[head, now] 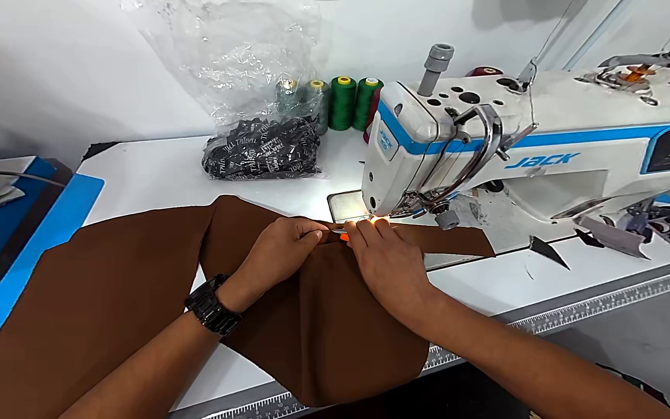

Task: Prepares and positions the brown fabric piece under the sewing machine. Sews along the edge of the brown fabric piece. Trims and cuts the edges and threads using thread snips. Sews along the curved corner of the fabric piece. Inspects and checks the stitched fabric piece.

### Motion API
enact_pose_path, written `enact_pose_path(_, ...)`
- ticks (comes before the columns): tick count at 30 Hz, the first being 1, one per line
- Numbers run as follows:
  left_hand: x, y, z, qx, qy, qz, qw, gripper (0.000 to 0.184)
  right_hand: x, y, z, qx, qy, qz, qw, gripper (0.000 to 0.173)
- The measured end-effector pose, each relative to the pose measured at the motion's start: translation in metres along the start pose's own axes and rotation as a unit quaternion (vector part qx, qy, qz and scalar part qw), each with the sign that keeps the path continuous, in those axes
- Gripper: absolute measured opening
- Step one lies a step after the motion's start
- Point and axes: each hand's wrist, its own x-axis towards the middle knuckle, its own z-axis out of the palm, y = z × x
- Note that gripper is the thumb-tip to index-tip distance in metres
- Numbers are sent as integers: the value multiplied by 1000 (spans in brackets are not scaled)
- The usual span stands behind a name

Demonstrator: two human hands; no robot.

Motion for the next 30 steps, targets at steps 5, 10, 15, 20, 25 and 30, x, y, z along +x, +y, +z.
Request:
enact_pose_path(5, 1, -1, 1, 0, 0, -5, 1000, 25, 1, 0, 0, 1, -3, -4, 1000, 25)
enact_pose_path(10, 1, -2, -1, -1, -5, -1, 1000, 26, 1, 1, 1, 12, 5, -5, 1000, 25)
enact_pose_path(15, 0, 1, -5, -54, -7, -23, 998, 26, -3, 8, 0, 12, 17, 10, 1000, 27)
enact_pose_path(20, -2, 6, -9, -115, -13, -49, 992, 26, -3, 7, 0, 12, 25, 15, 1000, 27)
enact_pose_path(25, -1, 4, -10, -126, -20, -49, 991, 26, 1, 3, 1, 15, 9, 2, 1000, 28)
enact_pose_path(30, -2, 4, -11, -128, -28, -41, 991, 27, 4, -1, 0, 17, 10, -11, 1000, 27)
